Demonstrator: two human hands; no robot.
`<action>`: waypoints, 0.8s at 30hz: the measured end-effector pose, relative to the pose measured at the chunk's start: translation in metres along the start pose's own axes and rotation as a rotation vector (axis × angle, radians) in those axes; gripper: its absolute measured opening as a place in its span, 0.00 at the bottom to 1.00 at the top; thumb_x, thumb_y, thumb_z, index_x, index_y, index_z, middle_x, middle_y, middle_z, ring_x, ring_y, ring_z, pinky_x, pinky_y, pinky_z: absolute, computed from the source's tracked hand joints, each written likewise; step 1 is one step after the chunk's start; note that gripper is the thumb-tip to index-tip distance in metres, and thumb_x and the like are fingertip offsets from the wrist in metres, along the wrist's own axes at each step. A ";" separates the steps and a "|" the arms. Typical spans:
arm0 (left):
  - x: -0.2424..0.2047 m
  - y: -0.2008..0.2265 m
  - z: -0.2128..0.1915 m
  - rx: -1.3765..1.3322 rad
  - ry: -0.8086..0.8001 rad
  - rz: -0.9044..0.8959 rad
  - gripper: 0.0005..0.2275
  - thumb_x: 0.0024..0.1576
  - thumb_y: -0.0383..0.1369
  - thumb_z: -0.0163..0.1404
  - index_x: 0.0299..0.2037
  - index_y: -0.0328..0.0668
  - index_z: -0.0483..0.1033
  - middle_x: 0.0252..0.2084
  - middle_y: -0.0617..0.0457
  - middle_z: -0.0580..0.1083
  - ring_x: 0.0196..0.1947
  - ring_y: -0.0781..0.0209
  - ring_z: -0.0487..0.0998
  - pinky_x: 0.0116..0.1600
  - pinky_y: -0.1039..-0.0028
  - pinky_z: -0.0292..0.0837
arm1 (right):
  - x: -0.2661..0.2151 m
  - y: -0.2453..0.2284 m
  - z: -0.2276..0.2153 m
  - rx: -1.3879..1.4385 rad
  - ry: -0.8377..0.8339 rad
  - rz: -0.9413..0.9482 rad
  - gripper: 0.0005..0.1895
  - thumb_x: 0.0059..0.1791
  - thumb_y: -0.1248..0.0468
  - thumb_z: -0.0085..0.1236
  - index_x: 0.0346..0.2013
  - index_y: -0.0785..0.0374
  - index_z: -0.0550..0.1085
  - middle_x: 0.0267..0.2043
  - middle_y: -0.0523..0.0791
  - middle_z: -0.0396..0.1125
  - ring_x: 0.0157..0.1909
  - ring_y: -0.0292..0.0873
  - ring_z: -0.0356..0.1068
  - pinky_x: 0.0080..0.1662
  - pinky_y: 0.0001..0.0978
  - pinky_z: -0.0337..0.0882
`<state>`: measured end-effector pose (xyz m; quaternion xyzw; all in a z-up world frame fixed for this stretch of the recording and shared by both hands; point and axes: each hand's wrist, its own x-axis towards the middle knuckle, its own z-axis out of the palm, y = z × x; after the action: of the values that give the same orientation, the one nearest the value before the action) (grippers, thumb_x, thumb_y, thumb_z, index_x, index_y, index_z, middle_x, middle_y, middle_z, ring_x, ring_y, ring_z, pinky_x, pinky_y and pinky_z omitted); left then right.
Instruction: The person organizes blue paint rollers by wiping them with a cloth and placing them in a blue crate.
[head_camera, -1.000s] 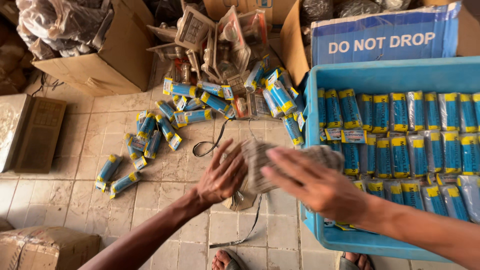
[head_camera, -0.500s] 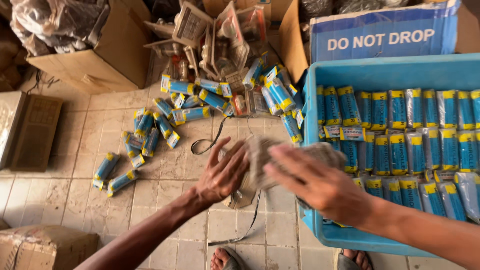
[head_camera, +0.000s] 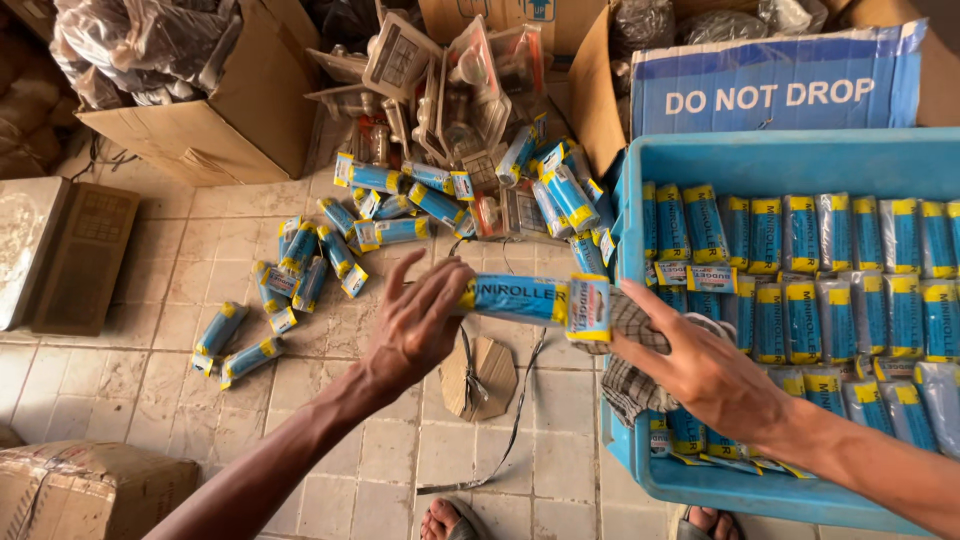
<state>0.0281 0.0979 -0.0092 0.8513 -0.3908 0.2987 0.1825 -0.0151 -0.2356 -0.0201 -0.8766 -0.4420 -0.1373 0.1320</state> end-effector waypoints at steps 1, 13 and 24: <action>0.002 0.004 0.001 0.003 0.002 0.004 0.13 0.56 0.17 0.54 0.49 0.31 0.68 0.45 0.43 0.78 0.49 0.51 0.80 0.63 0.52 0.60 | 0.007 -0.002 -0.003 -0.003 0.004 -0.001 0.28 0.50 0.78 0.31 0.62 0.57 0.65 0.71 0.64 0.43 0.48 0.54 0.69 0.52 0.45 0.69; -0.009 0.017 0.012 -0.186 -0.073 0.022 0.21 0.58 0.28 0.50 0.61 0.32 0.65 0.45 0.36 0.73 0.42 0.43 0.79 0.55 0.54 0.72 | 0.026 -0.003 -0.007 0.812 -0.001 0.653 0.10 0.48 0.63 0.56 0.42 0.60 0.77 0.49 0.48 0.74 0.45 0.45 0.79 0.48 0.40 0.79; 0.000 0.025 0.002 0.162 0.096 0.330 0.11 0.60 0.23 0.43 0.50 0.32 0.75 0.47 0.36 0.75 0.47 0.47 0.79 0.55 0.53 0.72 | 0.039 -0.008 -0.017 1.306 -0.217 1.220 0.21 0.49 0.57 0.55 0.52 0.64 0.77 0.53 0.56 0.74 0.60 0.53 0.69 0.65 0.53 0.57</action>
<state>0.0092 0.0809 -0.0091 0.7724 -0.4907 0.3952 0.0801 -0.0017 -0.2082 0.0105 -0.7173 0.1002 0.3188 0.6115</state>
